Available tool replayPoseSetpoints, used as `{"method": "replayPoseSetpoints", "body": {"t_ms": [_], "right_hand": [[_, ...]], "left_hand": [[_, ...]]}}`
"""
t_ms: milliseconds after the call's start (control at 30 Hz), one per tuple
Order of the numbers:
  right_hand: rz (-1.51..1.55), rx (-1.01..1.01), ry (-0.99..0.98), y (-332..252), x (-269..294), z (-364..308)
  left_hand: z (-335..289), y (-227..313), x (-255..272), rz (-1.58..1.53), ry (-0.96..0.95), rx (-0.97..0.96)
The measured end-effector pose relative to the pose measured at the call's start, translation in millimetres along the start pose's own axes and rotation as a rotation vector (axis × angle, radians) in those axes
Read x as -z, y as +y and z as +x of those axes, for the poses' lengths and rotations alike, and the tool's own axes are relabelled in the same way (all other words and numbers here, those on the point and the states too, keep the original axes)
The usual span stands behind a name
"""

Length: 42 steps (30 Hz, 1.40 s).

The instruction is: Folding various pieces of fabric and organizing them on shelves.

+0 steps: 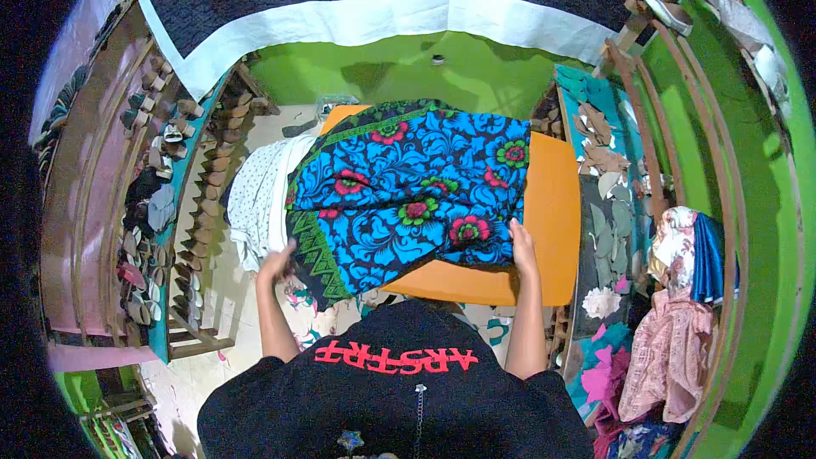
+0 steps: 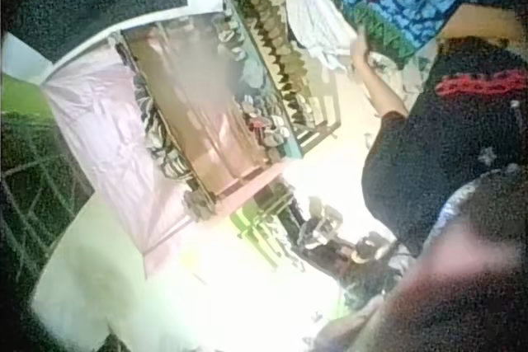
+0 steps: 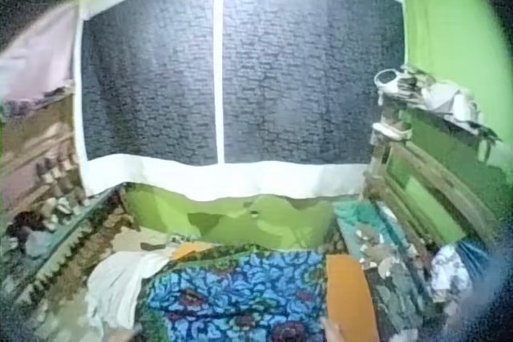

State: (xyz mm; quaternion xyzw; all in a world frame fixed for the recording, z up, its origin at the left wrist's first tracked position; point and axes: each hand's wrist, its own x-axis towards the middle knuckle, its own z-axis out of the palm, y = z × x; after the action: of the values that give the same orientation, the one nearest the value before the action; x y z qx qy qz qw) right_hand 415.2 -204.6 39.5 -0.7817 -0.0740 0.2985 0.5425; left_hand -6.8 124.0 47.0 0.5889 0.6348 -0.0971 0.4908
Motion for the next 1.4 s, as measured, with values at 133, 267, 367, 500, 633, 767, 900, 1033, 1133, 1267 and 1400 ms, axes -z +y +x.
{"method": "replayPoseSetpoints", "body": {"t_ms": [133,267,367,500,633,767,900,1033,1133,1267,1400], "right_hand": [[0.004,0.099,-0.058,-2,-15,-13],[-0.198,0.06,0.152,5,-35,12],[-0.312,0.033,0.105,-44,-60,-28],[-0.143,0.262,0.049,3,-22,0],[0.014,0.384,-0.064,-37,2,-49],[0.423,0.493,0.014,6,29,-83],[-0.505,0.438,0.539,144,29,-98],[-0.179,-0.031,0.563,122,-11,-144],[0.395,0.003,0.517,113,-29,-137],[0.224,0.231,0.552,95,-25,-132],[0.101,0.294,0.717,96,-8,-137]], "left_hand": [[-52,-32,-31,-0.035,-0.523,0.31],[-19,-54,-87,-0.469,-0.355,-0.053],[-27,-36,-114,-0.692,0.13,-0.153],[-14,-16,-103,-0.845,0.423,-0.475],[-58,19,-50,-1.341,0.171,-0.79],[-66,7,-50,-1.51,-0.004,-0.748],[10,-78,-91,-1.113,-0.13,-0.28],[-48,-64,-96,-1.317,-0.359,0.0],[-51,-49,-97,-1.401,-0.46,-0.134],[-24,-35,-93,-1.326,-0.271,-0.239],[-32,-22,-73,-1.532,-0.491,-0.379]]}}
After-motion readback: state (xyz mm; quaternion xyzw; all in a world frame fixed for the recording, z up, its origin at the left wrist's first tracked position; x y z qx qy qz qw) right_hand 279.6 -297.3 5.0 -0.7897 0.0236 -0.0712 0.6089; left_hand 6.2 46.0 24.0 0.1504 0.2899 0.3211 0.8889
